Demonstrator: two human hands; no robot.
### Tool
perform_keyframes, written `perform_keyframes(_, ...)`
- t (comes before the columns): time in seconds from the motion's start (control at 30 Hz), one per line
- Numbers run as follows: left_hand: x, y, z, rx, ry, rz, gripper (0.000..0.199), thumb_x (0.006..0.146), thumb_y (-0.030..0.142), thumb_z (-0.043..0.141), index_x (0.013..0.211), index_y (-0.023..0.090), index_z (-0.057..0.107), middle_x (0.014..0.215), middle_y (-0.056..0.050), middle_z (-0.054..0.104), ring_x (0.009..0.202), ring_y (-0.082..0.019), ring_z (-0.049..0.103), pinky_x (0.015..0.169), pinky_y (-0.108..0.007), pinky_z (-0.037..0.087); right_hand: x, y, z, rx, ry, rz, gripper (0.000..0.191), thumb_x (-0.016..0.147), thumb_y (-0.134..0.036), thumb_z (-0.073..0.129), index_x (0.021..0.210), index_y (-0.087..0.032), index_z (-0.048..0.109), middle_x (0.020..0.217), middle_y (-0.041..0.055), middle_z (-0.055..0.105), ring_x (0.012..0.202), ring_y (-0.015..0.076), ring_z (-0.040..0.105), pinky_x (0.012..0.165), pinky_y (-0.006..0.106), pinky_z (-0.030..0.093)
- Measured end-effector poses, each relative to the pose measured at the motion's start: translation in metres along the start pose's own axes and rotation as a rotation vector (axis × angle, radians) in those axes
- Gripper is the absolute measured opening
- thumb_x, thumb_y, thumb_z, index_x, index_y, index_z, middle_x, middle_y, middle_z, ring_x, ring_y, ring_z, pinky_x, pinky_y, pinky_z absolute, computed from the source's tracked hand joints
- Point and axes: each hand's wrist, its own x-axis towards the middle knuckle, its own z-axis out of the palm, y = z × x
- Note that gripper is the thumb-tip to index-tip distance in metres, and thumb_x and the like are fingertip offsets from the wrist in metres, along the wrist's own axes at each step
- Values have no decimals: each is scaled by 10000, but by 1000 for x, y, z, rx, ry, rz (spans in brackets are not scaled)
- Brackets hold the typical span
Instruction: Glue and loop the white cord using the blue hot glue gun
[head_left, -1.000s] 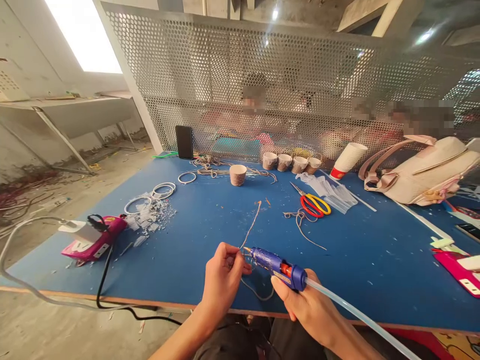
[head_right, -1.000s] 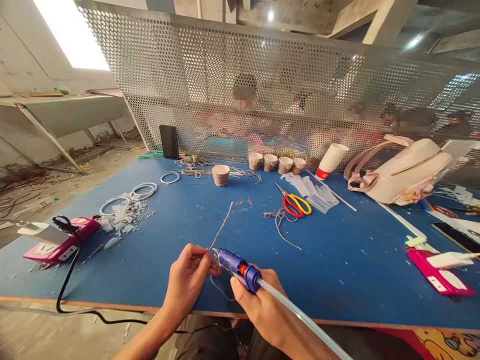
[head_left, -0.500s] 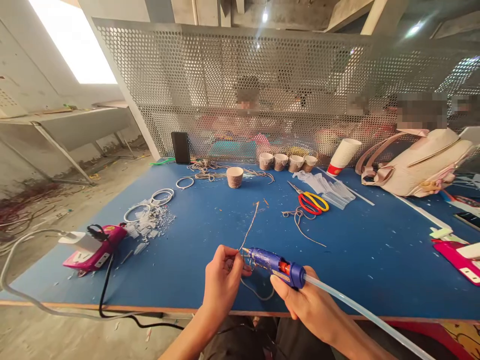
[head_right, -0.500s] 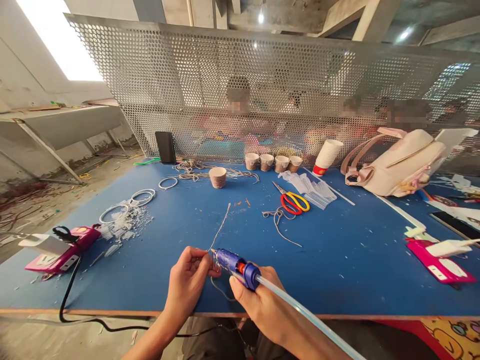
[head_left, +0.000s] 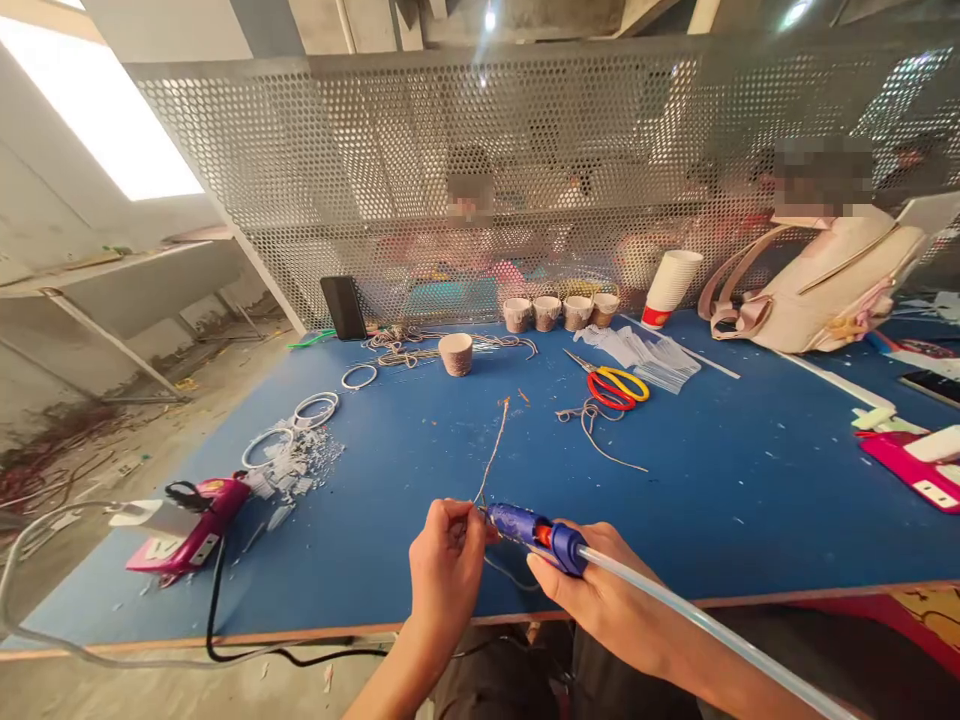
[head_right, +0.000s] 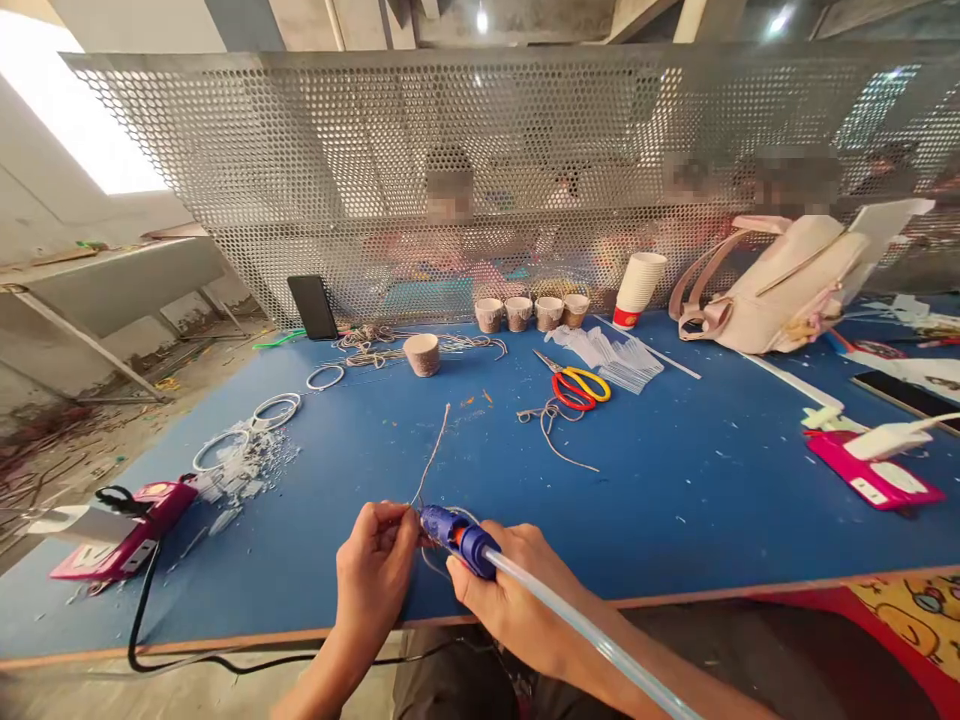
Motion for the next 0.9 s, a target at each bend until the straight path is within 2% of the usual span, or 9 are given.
perform_keyframes(0.2,0,5,-1,-19,-4,-52,109,744,258,601,718,242,496,581,25,642,506,-166,653,533,-279,557,1,-3,-4,84,6,-52,282,859,-335,399,691,-201,582,610,16,634,577,157,562,586,250,406)
perform_keyframes(0.3,4,7,-3,-73,-17,-126,129,747,287,600,713,237,486,550,28,629,513,-180,661,539,-300,569,0,0,-10,205,-26,53,324,850,-382,415,594,-207,507,520,-18,553,476,120,493,512,231,388)
perform_keyframes(0.4,9,7,-6,-137,-35,-205,150,757,327,593,730,220,491,566,35,616,524,-184,668,537,-311,572,8,14,-16,407,-46,176,419,863,-477,376,555,-202,446,434,-52,449,380,91,442,453,218,375)
perform_keyframes(0.5,13,8,-8,-203,-58,-248,174,757,343,599,747,205,494,592,44,607,528,-174,665,527,-309,568,33,35,-19,489,-12,173,420,863,-498,360,629,-177,496,588,-14,583,356,72,477,435,215,394)
perform_keyframes(0.57,15,10,-8,-242,-77,-274,189,748,344,613,749,198,492,593,47,607,523,-167,659,516,-301,562,56,47,-21,363,-2,145,396,876,-478,342,709,-171,528,720,23,661,367,76,512,439,221,423)
perform_keyframes(0.67,18,14,-8,-287,-94,-333,213,721,342,636,727,187,490,567,48,602,497,-153,644,488,-276,547,90,60,-20,149,24,119,354,876,-442,367,775,-177,580,807,50,701,439,113,577,494,241,456)
perform_keyframes(0.77,21,21,-9,-337,-101,-390,217,683,323,660,700,177,500,528,56,578,472,-141,628,459,-252,533,114,66,-16,37,84,87,305,859,-426,444,828,-188,633,855,80,709,712,218,666,655,290,473)
perform_keyframes(0.83,23,25,-11,-370,-110,-412,207,671,303,666,678,172,505,511,61,562,456,-132,617,443,-239,526,125,69,-12,-22,122,64,280,851,-414,479,895,-197,651,914,97,709,905,279,648,763,325,456)
perform_keyframes(0.9,24,29,-13,-392,-120,-423,197,669,281,664,658,170,502,506,62,556,444,-123,611,434,-226,520,130,72,-7,-53,147,46,274,851,-410,495,948,-206,651,973,100,703,995,294,618,831,339,434)
